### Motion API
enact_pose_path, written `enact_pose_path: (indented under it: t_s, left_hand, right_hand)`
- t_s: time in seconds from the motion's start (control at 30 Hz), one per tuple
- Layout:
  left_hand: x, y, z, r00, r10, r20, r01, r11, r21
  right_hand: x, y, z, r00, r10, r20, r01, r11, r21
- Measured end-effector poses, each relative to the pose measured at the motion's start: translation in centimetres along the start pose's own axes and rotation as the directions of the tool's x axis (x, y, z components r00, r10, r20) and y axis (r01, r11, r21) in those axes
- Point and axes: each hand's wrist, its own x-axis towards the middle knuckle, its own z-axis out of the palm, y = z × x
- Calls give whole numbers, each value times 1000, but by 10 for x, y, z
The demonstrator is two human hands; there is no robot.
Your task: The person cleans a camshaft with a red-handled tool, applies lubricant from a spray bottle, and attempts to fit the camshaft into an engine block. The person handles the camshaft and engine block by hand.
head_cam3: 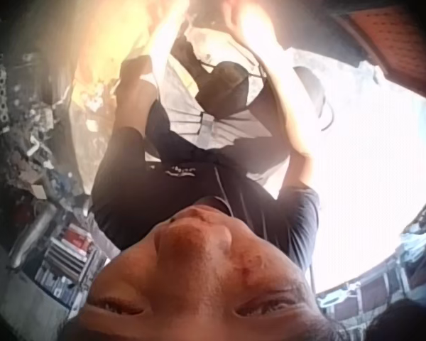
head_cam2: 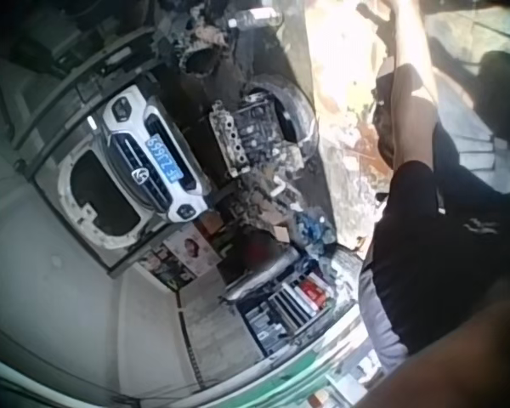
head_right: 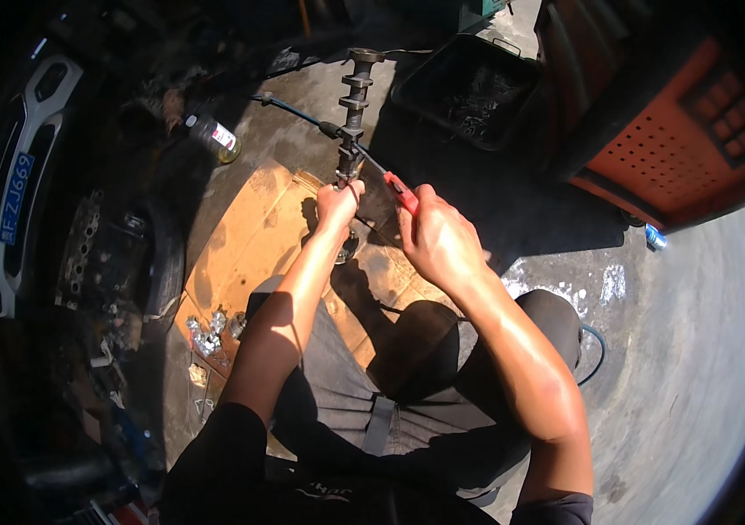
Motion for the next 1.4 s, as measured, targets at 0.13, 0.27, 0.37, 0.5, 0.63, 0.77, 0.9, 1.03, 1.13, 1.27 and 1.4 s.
enact_pose_path:
  t_s: [0.13, 0.27, 0.37, 0.5, 0.63, 0.77, 0.9, 1.03, 1.13, 1.27, 1.4]
  left_hand:
    - [3, 2, 3, 998, -51, 42, 52, 998, -28]
    - [5, -4, 5, 997, -61, 41, 62, 998, -31]
    - [-10, 5, 19, 1000, 14, 13, -13, 997, -81]
    - [1, -5, 24, 999, 36, 23, -35, 999, -38]
    - [-1, -6, 27, 997, 67, 40, -67, 998, -8]
    - [5, -7, 23, 999, 35, 41, -35, 999, 1]
    - [5, -3, 21, 997, -43, 62, 46, 998, -47]
    - [7, -11, 24, 998, -43, 45, 47, 996, -74]
    - [6, -11, 27, 996, -50, 68, 53, 998, -33]
    - [9, -10, 30, 993, -79, 89, 77, 997, 28]
    - [15, -17, 31, 996, -52, 65, 48, 997, 58]
  right_hand:
    - [1, 5, -5, 999, 14, -37, -14, 1000, -4]
    - [6, 4, -10, 995, 32, -95, -27, 998, 57]
    - [11, 20, -16, 981, 41, -191, -19, 993, 117]
    - [23, 29, -18, 974, 41, -221, -9, 990, 140]
    - [28, 31, -19, 976, 66, -208, -36, 989, 144]
    - [27, 24, -24, 977, 74, -200, -43, 987, 156]
    - [25, 25, -30, 979, 77, -191, -47, 987, 156]
    - [24, 24, -27, 984, 63, -167, -36, 987, 157]
    - [27, 26, -25, 985, 90, -150, -71, 990, 125]
    - [30, 31, -23, 983, 94, -158, -77, 991, 113]
    - [32, 33, -25, 983, 74, -166, -58, 994, 97]
